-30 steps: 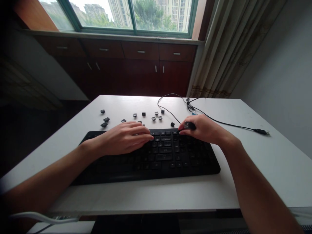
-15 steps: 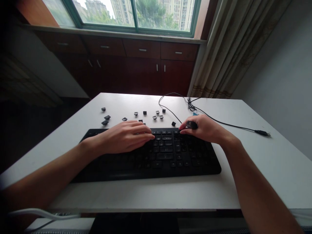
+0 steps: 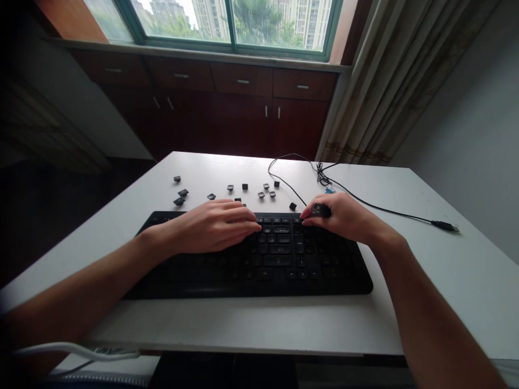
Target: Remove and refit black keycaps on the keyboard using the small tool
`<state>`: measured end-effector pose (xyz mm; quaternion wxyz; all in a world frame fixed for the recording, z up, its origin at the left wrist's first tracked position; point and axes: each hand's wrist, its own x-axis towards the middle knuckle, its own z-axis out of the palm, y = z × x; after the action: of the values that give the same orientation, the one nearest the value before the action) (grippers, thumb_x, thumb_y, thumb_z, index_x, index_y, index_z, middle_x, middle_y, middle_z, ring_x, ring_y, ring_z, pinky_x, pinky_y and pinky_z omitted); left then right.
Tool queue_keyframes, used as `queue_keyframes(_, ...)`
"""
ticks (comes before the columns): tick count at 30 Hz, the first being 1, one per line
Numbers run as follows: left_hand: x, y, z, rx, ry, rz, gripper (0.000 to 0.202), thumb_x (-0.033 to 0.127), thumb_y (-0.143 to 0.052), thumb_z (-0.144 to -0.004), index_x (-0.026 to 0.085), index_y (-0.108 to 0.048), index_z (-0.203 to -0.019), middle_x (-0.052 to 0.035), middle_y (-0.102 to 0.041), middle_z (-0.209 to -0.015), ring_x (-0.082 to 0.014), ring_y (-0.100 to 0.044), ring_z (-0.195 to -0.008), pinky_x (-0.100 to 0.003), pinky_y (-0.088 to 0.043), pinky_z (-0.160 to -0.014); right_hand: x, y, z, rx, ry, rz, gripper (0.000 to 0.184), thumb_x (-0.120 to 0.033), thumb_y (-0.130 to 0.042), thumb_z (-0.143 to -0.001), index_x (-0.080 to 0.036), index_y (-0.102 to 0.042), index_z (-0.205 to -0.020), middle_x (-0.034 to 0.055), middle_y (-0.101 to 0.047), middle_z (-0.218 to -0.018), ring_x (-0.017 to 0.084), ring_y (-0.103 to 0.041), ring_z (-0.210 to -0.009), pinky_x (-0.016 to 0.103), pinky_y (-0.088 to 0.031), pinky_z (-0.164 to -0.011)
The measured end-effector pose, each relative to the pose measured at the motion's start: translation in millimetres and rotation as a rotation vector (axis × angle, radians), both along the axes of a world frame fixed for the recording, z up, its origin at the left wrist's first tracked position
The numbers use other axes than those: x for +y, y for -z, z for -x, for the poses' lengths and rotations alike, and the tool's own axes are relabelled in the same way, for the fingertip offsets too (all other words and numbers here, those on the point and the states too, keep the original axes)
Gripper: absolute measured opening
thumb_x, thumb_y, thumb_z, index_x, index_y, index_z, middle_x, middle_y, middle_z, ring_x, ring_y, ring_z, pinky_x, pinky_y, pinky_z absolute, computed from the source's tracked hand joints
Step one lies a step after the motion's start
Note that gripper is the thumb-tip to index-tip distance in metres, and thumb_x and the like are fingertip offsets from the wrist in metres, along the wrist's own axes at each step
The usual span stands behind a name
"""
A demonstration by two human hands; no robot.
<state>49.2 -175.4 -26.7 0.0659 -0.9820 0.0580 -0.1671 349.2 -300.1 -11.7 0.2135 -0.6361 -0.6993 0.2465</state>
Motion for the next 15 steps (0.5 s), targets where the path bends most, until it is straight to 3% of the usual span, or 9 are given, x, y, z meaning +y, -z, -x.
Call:
queue_keyframes(4,-1,-1.0,-1,-0.007,0.001,0.002,0.024,0.020,-0.046,-0.103,0.018,-0.065,-0.116,-0.0078,-0.071,-0.105,-0.0157,-0.064,-0.086,-0.031,-0.051,-0.077,-1,-3.9,-3,0.002,0.046,0.092,0.041,-0.059,-0.079,-0.073,-0.025,-0.076,-0.097,0.0024,-0.074,-0.086,0.021,-0.067,-0.078,0.032,-0.053,-0.066)
queue_keyframes(6,-1,-1.2,-1,-0.008,0.001,0.002,0.023,0.020,-0.046,-0.103,0.018,-0.065,-0.115,-0.0078,-0.071,-0.106,-0.0158,-0.064,-0.086,-0.031,-0.051,-0.077,-3,-7.9,-2,0.039,0.086,0.056,0.045,-0.062,-0.079,-0.071,-0.023,-0.073,-0.091,0.0008,-0.067,-0.073,0.018,-0.060,-0.066,0.030,-0.047,-0.055)
queue_keyframes(12,-1,-1.5,-1,-0.006,0.003,0.005,0.024,0.020,-0.045,-0.103,0.017,-0.066,-0.115,-0.0081,-0.071,-0.106,-0.0162,-0.064,-0.086,-0.031,-0.051,-0.079,-5,-20.3,23,0.467,0.272,-0.435,0.053,-0.061,-0.061,-0.089,-0.024,-0.041,-0.057,-0.0012,-0.040,-0.054,0.012,-0.039,-0.047,0.031,-0.032,-0.043)
queue_keyframes(15,0,-1.1,0,-0.008,0.005,0.006,0.024,0.020,-0.045,-0.103,0.017,-0.066,-0.115,-0.0080,-0.071,-0.106,-0.0158,-0.064,-0.086,-0.031,-0.051,-0.078,-4,-25.6,34,0.511,0.266,-0.505,0.055,-0.059,-0.058,-0.092,-0.024,-0.039,-0.054,-0.0013,-0.037,-0.051,0.012,-0.038,-0.045,0.031,-0.033,-0.043)
